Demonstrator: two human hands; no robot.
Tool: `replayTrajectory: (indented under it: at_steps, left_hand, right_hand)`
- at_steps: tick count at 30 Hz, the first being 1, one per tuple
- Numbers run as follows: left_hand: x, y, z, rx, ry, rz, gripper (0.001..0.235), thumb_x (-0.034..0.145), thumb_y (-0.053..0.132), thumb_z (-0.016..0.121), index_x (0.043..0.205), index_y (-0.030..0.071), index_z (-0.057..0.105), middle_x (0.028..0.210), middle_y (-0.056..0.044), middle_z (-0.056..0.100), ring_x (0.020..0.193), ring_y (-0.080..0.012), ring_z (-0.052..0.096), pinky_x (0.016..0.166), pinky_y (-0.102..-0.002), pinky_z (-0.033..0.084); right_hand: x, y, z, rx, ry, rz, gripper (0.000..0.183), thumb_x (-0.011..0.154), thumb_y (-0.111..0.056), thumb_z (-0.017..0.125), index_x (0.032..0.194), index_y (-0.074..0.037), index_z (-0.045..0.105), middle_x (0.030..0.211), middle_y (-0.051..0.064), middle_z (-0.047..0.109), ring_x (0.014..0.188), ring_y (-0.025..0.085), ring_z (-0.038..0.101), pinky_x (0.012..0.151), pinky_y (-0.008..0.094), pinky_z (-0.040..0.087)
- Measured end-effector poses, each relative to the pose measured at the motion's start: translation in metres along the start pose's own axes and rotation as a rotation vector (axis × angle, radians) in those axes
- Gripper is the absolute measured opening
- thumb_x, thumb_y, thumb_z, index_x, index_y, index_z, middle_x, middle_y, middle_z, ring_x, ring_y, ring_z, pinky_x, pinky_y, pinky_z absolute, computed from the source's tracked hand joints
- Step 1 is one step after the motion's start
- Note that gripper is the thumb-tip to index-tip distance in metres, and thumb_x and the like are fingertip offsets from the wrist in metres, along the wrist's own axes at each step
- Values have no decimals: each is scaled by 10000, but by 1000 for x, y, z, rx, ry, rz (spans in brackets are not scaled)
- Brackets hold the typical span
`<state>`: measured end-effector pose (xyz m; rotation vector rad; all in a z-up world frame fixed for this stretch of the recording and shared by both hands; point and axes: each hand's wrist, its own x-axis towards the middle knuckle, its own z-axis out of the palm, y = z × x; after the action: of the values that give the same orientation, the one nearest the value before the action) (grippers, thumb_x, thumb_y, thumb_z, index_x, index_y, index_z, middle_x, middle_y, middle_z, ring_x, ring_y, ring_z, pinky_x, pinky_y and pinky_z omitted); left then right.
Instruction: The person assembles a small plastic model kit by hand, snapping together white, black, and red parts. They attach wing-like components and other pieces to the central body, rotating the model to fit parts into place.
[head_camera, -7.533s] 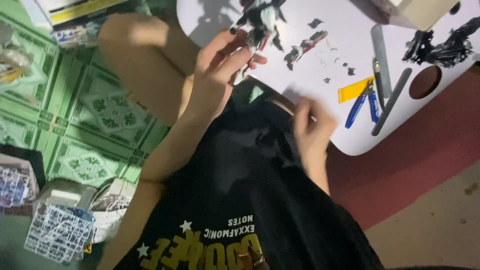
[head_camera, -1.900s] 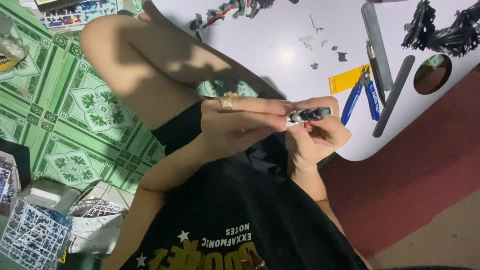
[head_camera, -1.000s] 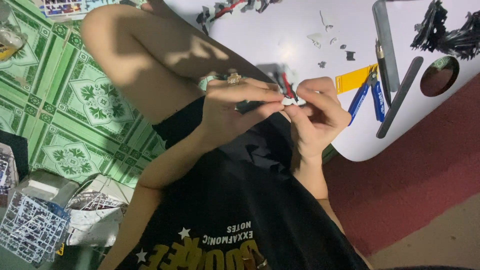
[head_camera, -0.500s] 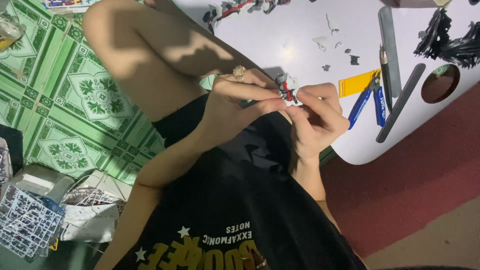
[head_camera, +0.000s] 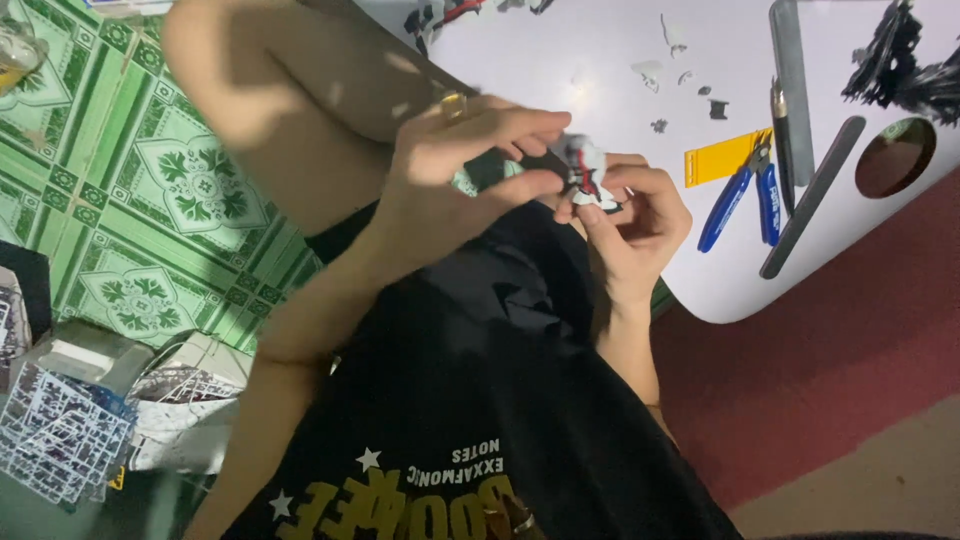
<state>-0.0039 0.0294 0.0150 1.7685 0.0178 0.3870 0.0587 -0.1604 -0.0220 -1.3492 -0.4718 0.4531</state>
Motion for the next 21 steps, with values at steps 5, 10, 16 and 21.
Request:
replayTrajectory:
  at_steps: [5, 10, 16, 21]
  left_hand:
    - [10, 8, -3, 54, 14, 47, 110, 902, -30, 722, 983, -9, 651, 917, -133, 686, 760, -207, 675, 710, -284, 532]
    - [6, 0, 1, 27, 13, 75, 74, 888, -62, 707, 934, -7, 689, 930, -119, 716, 872, -220, 714, 813, -292, 572]
    - [-4, -15, 1, -28, -31, 92, 173, 903, -56, 716, 1063, -1, 678, 1052, -156, 693, 1006, -258, 699, 931, -326, 600]
    - [-2, -19, 2, 2, -47, 172, 149, 908, -52, 711, 1040, 1, 669, 1022, -152, 692, 954, -267, 705, 880, -346, 601]
  right_hand:
    - [-6, -1, -9, -139, 7, -2, 224, 888, -49, 670, 1074, -10, 552, 1041, 174, 610, 852, 253, 643, 774, 300, 568]
    - [-4, -6, -14, -199, 10, -20, 391, 881, -185, 709, 1197, -15, 555, 1118, 150, 647, 1057, 239, 665, 966, 301, 540]
    - [-5, -11, -15, -149, -24, -38, 290, 855, 11, 719, 1115, 24, 590, 1050, 203, 624, 977, 273, 674, 835, 257, 565]
    - [-2, -5, -21, -198, -48, -90, 286, 868, -24, 720, 1130, -2, 606, 1065, 164, 648, 994, 267, 670, 880, 297, 564]
